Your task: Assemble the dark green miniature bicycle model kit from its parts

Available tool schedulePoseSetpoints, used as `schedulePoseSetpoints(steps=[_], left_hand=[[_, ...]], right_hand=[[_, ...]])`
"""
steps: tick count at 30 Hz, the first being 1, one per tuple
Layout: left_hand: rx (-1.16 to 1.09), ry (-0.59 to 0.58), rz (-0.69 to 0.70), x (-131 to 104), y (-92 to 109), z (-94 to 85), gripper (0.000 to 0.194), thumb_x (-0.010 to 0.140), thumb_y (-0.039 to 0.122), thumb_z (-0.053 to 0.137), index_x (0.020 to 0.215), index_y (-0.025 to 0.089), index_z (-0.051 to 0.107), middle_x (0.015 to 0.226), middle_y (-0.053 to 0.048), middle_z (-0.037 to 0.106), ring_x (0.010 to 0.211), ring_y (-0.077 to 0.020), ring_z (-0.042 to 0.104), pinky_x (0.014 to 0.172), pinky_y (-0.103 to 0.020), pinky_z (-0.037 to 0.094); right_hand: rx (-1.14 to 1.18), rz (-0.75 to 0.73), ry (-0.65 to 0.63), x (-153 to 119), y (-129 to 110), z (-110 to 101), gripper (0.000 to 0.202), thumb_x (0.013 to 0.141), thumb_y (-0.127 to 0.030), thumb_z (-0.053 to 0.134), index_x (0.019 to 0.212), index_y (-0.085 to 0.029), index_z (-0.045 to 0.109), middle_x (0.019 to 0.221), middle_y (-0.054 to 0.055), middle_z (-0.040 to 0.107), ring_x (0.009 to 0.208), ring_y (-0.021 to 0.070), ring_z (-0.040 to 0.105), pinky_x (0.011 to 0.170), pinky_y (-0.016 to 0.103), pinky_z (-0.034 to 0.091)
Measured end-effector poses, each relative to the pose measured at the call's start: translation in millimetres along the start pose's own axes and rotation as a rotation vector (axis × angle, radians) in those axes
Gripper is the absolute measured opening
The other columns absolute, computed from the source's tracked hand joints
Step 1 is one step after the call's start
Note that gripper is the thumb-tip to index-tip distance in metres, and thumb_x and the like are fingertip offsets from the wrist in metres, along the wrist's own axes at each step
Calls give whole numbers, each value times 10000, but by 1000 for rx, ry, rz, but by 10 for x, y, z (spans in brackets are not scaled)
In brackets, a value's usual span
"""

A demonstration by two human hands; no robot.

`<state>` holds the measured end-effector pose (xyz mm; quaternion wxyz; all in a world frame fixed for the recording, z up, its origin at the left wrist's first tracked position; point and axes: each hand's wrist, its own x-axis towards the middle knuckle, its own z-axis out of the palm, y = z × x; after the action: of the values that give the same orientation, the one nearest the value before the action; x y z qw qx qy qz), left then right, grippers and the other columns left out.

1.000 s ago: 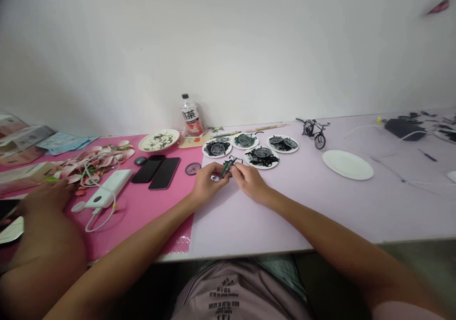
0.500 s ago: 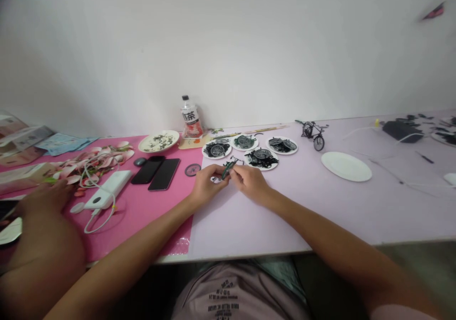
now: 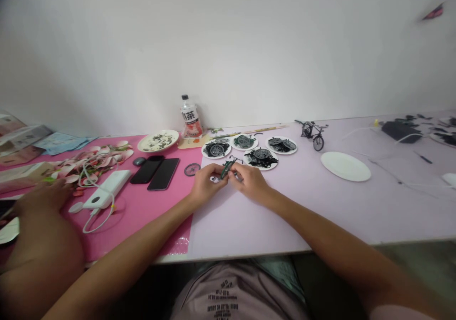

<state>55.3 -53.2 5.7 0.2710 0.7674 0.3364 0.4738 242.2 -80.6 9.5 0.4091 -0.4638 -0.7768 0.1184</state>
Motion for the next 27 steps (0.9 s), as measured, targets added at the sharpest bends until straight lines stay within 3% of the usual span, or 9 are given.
schedulePoseSetpoints(steps=[6,10,13,20,27], left_hand=[[-1,6,19,2,-5,2,145,809,153,730,952,156,710,882,-58,782,776,-159,737,746,-268,612],[-3,-2,10,-2,1,-5,150,798,153,739,944,161,704,877,-53,777,778,-161,736,749,-270,612],[-5,-1,14,-5,0,-7,146,802,172,738,944,163,704,879,-55,773,778,-159,731,748,-268,609],[18,-16,7,-7,6,-11,139,803,172,724,942,170,713,880,-49,773,779,-156,724,749,-267,606],[29,-27,-10,-6,11,-23,137,795,178,730,931,168,717,865,-50,778,762,-160,723,724,-262,598]], right_hand=[[50,43,-12,6,-50,-17,310,999,-356,436,720,-224,466,610,-25,480,561,140,433,583,276,305],[76,61,-9,-7,-48,-7,163,950,-360,526,857,-227,534,645,-30,538,564,142,452,584,269,326],[40,56,16,-6,-47,2,123,913,-334,564,859,-225,545,661,-28,557,568,138,459,588,268,327],[64,40,-13,8,-67,-12,299,990,-353,447,723,-222,482,617,-23,496,558,139,425,576,276,305],[57,50,-5,0,-52,-11,130,917,-322,567,839,-219,564,664,-23,551,586,141,472,598,267,334]])
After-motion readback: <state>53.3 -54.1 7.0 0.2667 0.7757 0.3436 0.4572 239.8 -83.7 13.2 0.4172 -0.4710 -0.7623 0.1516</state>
